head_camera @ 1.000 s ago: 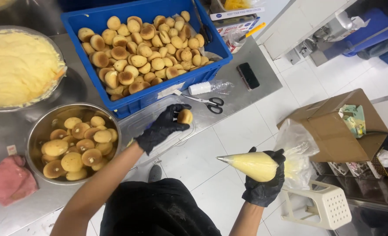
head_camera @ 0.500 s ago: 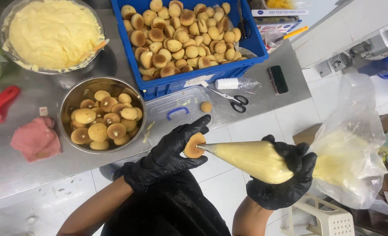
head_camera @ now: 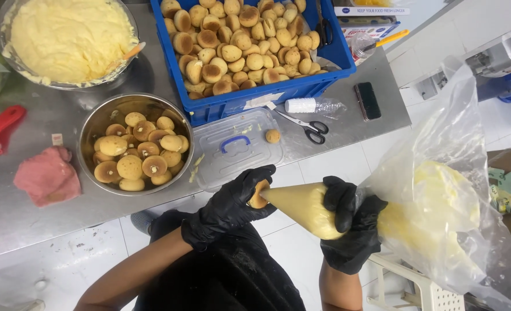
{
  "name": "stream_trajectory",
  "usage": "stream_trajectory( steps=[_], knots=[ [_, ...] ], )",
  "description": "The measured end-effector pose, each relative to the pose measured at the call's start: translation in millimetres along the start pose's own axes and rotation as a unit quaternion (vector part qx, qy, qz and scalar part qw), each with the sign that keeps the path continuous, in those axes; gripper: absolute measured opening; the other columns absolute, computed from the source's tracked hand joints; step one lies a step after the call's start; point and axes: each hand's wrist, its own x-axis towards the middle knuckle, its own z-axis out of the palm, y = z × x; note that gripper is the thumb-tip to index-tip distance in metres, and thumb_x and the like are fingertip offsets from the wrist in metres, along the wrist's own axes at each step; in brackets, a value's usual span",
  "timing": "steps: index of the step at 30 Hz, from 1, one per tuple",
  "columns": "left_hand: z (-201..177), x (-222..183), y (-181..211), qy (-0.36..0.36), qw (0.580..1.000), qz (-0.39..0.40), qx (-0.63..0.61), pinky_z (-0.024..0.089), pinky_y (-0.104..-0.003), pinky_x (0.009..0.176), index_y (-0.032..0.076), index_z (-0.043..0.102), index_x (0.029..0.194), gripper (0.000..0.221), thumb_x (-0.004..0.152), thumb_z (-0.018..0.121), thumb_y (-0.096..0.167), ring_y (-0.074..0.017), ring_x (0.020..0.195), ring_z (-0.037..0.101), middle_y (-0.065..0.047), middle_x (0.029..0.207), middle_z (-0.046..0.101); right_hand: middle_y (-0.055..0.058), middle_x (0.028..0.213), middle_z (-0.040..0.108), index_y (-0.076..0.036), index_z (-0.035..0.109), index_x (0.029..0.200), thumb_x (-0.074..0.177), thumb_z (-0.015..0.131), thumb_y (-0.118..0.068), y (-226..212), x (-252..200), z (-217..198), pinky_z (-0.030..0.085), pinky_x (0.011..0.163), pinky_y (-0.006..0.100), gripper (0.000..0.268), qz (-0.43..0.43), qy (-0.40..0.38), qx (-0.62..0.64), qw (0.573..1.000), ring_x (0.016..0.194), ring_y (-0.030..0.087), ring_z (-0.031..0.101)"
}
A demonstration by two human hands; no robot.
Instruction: Filling pastry shells with cream using a piping bag in a bakery setting.
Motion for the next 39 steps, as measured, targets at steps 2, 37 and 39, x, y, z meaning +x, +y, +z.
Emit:
stream_trajectory(
  steps=[2, 37, 39],
  knots=[
    [5, -3, -4, 0.006, 0.999, -0.027, -0.034, 0.057, -0.038, 0.095, 0.006, 0.052, 0.142, 0.071, 0.084, 0.087, 0.026, -0.0249, 0.11, 0.069, -0.011, 0.118, 0.067, 0.003, 0.067, 0.044, -0.013, 0.048, 0.063, 0.114, 0.036, -0.05, 1, 1, 0, 0.039, 0.11, 0.043, 0.064, 0.023, -0.008, -0.023, 0.999, 0.085, 0.024, 0.048],
    [12, -1, -20, 0.024, 0.998, -0.029, -0.052, 0.055, -0.037, 0.096, 0.005, 0.057, 0.132, 0.065, 0.079, 0.089, 0.025, -0.0251, 0.113, 0.065, -0.011, 0.123, 0.063, 0.005, 0.056, 0.044, -0.011, 0.055, 0.063, 0.117, 0.046, -0.051, 13, 26, -28, 0.044, 0.07, 0.031, 0.068, 0.007, -0.052, 0.011, 0.999, 0.057, 0.019, 0.044],
    [1, -1, -11, 0.01, 0.996, -0.028, -0.085, 0.053, -0.038, 0.099, 0.005, 0.054, 0.135, 0.068, 0.079, 0.088, 0.021, -0.0248, 0.117, 0.063, -0.011, 0.127, 0.061, 0.001, 0.053, 0.041, -0.012, 0.052, 0.064, 0.119, 0.047, -0.046, 8, 36, -9, 0.042, 0.071, 0.031, 0.064, -0.012, -0.034, 0.042, 0.998, 0.057, 0.016, 0.043]
  ],
)
